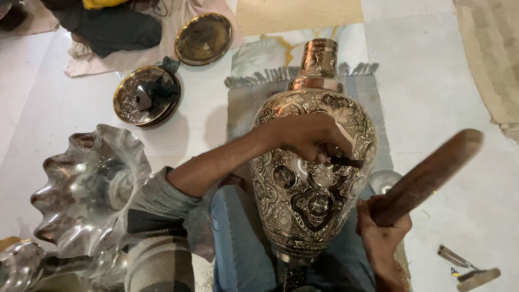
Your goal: The person sits on the floor with a large ornate metal vase held between the legs and chisels decorative patterns into its surface, holding a chisel against the metal and striking it with a wooden mallet, repositioning the chisel across different areas of the vase.
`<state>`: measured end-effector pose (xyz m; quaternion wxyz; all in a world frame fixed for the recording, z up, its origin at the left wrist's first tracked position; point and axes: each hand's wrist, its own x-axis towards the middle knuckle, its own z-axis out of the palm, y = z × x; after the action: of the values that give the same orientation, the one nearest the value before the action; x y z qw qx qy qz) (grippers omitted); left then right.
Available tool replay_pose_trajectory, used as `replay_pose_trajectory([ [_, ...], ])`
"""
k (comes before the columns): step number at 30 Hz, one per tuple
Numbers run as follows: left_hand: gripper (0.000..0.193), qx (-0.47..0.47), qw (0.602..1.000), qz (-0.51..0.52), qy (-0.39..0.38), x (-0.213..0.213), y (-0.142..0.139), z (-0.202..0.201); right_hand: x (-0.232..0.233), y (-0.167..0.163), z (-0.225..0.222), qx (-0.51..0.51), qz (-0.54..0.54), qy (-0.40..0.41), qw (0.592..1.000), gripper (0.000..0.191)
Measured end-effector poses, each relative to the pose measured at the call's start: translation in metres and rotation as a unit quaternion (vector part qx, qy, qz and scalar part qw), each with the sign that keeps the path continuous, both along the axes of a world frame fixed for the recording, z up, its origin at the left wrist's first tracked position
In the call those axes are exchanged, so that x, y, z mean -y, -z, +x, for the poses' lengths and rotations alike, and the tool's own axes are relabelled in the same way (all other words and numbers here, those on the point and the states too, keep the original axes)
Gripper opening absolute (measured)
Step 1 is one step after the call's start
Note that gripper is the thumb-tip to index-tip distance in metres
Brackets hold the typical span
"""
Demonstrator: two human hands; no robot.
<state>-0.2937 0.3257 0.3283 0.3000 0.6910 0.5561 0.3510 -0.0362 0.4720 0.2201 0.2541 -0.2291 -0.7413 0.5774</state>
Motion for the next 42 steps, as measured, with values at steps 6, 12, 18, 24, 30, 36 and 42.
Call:
replay_pose_trajectory([
  [6, 0.034, -0.080, 0.995, 0.028, -0.051, 0.007, -0.001, 0.005, -0.006, -0.021, -0.007, 0.027, -0.014, -0.018, 0.999, 0.018],
  [12, 0.038, -0.080, 0.993, 0.047, -0.066, 0.009, 0.003, 0.006, -0.012, -0.022, -0.015, 0.006, -0.018, -0.031, 0.999, 0.023],
  [18, 0.041, -0.067, 0.989, 0.070, -0.114, 0.015, 0.000, 0.009, -0.030, -0.014, -0.016, 0.034, 0.004, -0.043, 0.999, 0.020],
  [24, 0.045, -0.080, 0.981, 0.007, -0.179, 0.024, 0.005, 0.016, -0.039, -0.029, -0.029, 0.003, 0.086, -0.090, 0.992, 0.024],
  [30, 0.052, -0.100, 0.964, 0.134, -0.209, 0.029, 0.014, 0.018, -0.051, -0.055, -0.045, 0.057, 0.083, -0.139, 0.985, 0.024],
  [36, 0.053, -0.045, 0.969, 0.061, -0.234, 0.036, 0.017, 0.021, -0.066, -0.049, -0.053, 0.000, 0.145, -0.212, 0.966, 0.025],
  [42, 0.054, 0.009, 0.962, 0.047, -0.269, 0.043, 0.014, 0.027, -0.072, -0.045, -0.064, -0.019, 0.141, -0.243, 0.959, 0.017],
])
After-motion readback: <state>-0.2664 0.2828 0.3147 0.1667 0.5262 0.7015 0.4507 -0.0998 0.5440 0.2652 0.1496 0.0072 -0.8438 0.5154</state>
